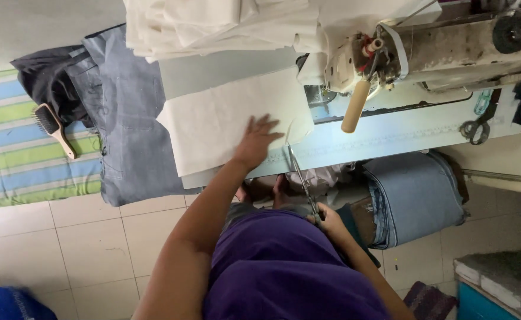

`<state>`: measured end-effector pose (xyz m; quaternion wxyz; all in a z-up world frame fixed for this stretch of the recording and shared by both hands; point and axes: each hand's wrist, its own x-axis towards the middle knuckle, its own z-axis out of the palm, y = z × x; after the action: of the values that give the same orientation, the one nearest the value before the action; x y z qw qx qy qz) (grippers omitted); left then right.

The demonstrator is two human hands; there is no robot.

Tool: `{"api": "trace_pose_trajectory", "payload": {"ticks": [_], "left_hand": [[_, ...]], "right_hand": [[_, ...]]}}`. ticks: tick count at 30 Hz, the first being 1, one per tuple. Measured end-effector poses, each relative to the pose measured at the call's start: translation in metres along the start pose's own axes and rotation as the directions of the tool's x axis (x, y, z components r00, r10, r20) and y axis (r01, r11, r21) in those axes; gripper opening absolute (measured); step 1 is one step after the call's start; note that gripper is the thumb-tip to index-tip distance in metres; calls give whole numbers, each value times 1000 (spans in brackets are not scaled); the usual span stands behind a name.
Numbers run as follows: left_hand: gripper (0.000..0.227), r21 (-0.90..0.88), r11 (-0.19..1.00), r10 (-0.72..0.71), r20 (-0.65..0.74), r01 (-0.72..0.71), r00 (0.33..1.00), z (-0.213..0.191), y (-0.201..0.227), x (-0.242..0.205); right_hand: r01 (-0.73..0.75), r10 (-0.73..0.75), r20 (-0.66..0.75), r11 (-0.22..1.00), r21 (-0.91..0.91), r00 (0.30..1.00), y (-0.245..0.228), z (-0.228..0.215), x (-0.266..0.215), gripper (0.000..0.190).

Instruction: The person cuts a piece of white fabric using scissors on a table next to a sewing machine. They repeatedly fold the fabric, align the edges, and trim the material to shape it.

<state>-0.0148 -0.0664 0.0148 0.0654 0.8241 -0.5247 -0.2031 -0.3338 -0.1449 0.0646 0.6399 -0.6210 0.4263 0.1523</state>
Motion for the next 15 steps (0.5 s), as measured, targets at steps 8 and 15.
{"api": "trace_pose_trajectory", "payload": {"ticks": [8,15], "left_hand": [[61,-229,973,84,183,-41,979,7,21,68],[48,-134,990,65,194,-39,979,20,22,95]], "right_hand": [[-4,5,-39,1000,7,999,-4,4,12,43],[45,-34,-82,990,132,996,-19,9,25,44]]}}
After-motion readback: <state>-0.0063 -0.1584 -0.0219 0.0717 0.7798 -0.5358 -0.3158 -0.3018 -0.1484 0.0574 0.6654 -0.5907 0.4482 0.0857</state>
